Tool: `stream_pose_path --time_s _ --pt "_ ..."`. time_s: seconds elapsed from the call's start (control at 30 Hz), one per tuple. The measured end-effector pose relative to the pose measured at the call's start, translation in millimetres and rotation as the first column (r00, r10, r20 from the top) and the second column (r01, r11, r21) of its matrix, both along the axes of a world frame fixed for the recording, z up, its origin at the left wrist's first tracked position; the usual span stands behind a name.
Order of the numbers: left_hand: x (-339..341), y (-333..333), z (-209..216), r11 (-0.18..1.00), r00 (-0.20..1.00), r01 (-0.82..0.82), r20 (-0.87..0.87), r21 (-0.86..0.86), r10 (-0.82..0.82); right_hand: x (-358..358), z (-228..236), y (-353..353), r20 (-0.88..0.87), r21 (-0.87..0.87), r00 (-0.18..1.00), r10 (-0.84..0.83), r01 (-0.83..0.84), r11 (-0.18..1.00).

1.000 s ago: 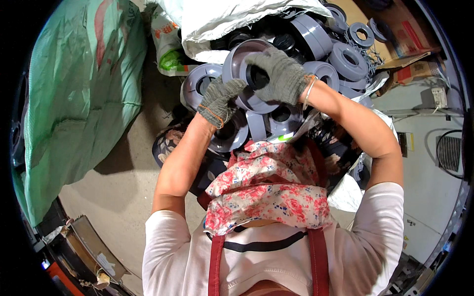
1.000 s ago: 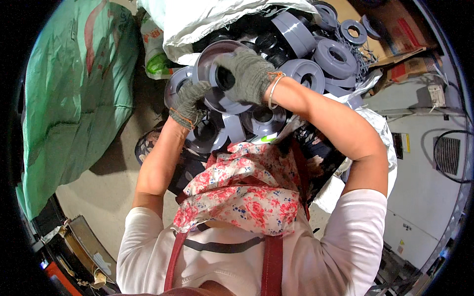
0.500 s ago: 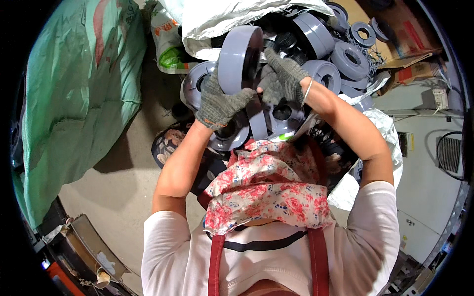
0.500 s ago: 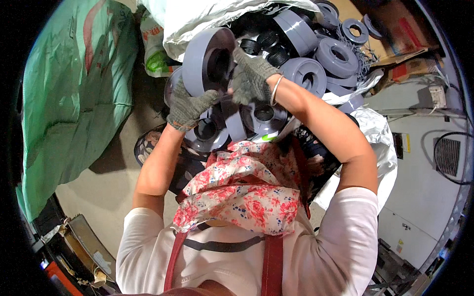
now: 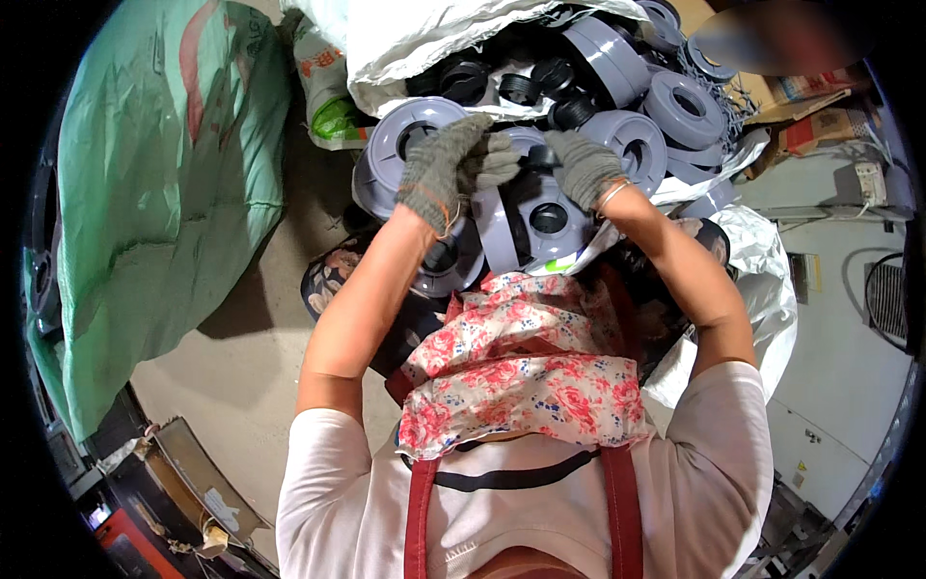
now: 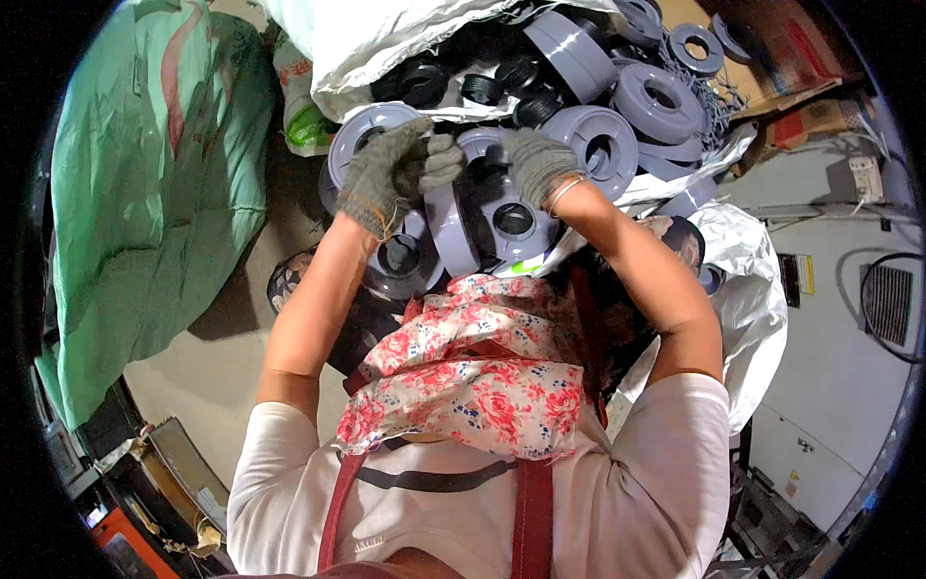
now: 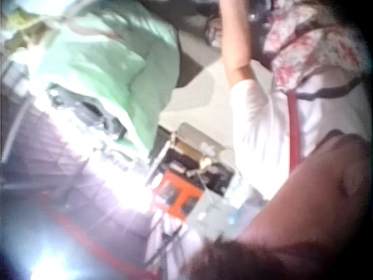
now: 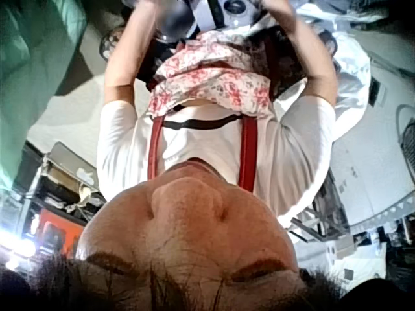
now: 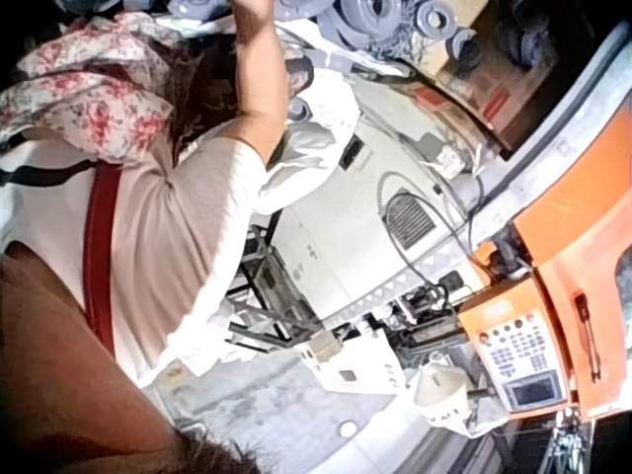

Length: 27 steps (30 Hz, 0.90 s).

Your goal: The person, wearing gloves, handles grey and black plastic machine components by hand while sitting on the floor, picking them up from a pile and placing them into different bags and boxes.

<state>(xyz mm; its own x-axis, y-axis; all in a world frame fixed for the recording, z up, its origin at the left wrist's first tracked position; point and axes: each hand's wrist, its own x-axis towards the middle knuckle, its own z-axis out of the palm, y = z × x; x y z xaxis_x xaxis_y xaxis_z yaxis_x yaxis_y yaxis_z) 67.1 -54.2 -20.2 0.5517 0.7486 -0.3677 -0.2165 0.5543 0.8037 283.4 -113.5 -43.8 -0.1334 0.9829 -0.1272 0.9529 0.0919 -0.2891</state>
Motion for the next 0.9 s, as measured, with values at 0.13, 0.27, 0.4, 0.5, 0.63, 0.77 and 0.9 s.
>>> stream_pose_path --time_s 0.13,0.27,0.4,0.5,0.63,0.77,0.9 --pt "74.7 -2.3 -41.7 0.916 0.982 -0.080 -0.186 -0.392 0.006 12.4 29.3 -21.2 -0.414 0.223 0.871 -0.266 0.380 0.898" --pt "94.4 34.4 -123.7 0.857 0.980 -0.171 -0.178 -0.486 0.095 21.9 34.3 -38.4 -0.529 0.217 0.791 -0.308 0.477 0.852" --pt "119.7 31.6 -116.7 0.783 0.927 -0.374 -0.217 -0.498 0.305 42.9 28.8 -58.9 -0.561 0.244 0.767 -0.311 0.513 0.823" --pt "115.1 13.9 -83.1 0.744 0.880 -0.455 -0.119 -0.489 0.460 44.6 30.7 -61.8 -0.588 0.181 0.705 -0.396 0.592 0.785" --pt "92.9 -3.6 -21.1 0.828 0.925 -0.316 0.046 -0.464 0.378 46.3 32.1 -54.0 -0.466 0.259 0.800 -0.378 0.531 0.807" --pt "77.5 -22.3 21.8 0.889 0.953 -0.291 -0.021 -0.353 0.304 41.6 20.9 -38.7 -0.301 0.536 0.932 -0.203 0.341 0.772" --pt "37.8 -34.5 16.9 0.927 0.968 -0.194 0.093 -0.322 0.235 11.6 58.8 -25.4 -0.424 0.470 0.897 -0.128 0.339 0.815"
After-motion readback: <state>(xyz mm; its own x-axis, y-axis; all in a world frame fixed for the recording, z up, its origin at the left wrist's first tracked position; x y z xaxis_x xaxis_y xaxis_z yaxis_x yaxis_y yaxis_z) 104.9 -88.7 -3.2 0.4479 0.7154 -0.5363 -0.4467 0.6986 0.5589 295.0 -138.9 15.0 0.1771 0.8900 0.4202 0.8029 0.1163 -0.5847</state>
